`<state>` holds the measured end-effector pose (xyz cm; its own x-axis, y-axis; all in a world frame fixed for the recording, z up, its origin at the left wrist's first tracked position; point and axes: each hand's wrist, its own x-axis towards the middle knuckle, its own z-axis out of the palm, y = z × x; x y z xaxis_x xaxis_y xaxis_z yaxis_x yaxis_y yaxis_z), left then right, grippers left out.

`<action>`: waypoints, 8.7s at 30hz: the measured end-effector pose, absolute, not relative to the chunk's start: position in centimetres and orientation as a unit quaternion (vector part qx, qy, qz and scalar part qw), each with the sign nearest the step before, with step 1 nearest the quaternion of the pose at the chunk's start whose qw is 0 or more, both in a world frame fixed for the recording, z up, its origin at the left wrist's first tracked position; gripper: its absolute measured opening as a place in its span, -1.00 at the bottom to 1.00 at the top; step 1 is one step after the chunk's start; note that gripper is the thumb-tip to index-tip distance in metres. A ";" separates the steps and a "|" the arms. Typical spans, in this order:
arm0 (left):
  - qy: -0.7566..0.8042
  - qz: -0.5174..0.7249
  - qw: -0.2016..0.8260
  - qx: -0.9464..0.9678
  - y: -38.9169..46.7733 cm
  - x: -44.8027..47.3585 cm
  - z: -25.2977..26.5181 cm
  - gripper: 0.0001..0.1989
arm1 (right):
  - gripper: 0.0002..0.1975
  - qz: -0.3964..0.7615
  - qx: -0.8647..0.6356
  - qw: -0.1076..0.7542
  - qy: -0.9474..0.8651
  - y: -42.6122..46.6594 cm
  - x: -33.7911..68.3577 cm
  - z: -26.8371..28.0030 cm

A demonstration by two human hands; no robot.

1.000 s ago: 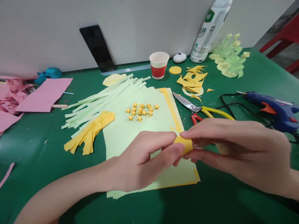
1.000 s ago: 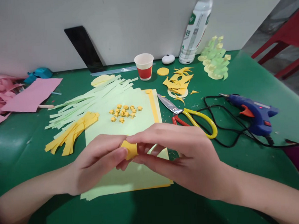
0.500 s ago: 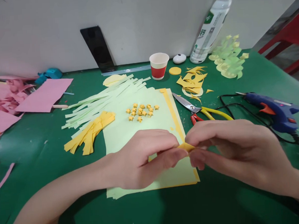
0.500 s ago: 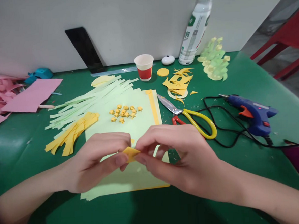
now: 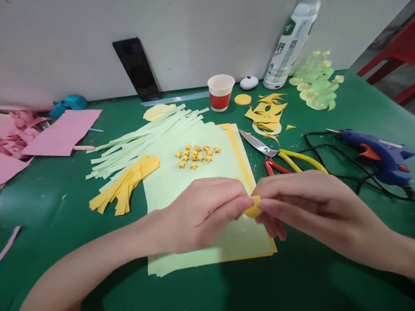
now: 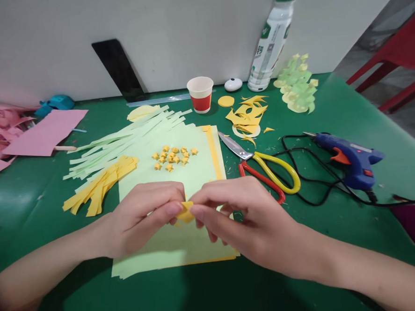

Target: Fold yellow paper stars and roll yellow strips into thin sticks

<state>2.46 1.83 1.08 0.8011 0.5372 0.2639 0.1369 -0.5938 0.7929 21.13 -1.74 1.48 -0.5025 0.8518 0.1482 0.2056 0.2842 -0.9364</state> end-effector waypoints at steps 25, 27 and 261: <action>0.181 0.307 0.372 0.857 1.1 2.4 1.5 -0.79 | -0.66 0.275 -0.338 0.444 -0.783 -2.1 21.1 1.6; 0.165 0.335 0.254 0.892 1.3 2.4 1.3 -0.83 | -0.71 0.260 -0.361 0.444 -0.778 -2.2 21.2 1.7; 0.159 0.321 0.115 0.927 1.5 1.5 1.8 -0.76 | -0.68 0.675 -0.258 0.374 -0.581 -0.7 21.7 1.3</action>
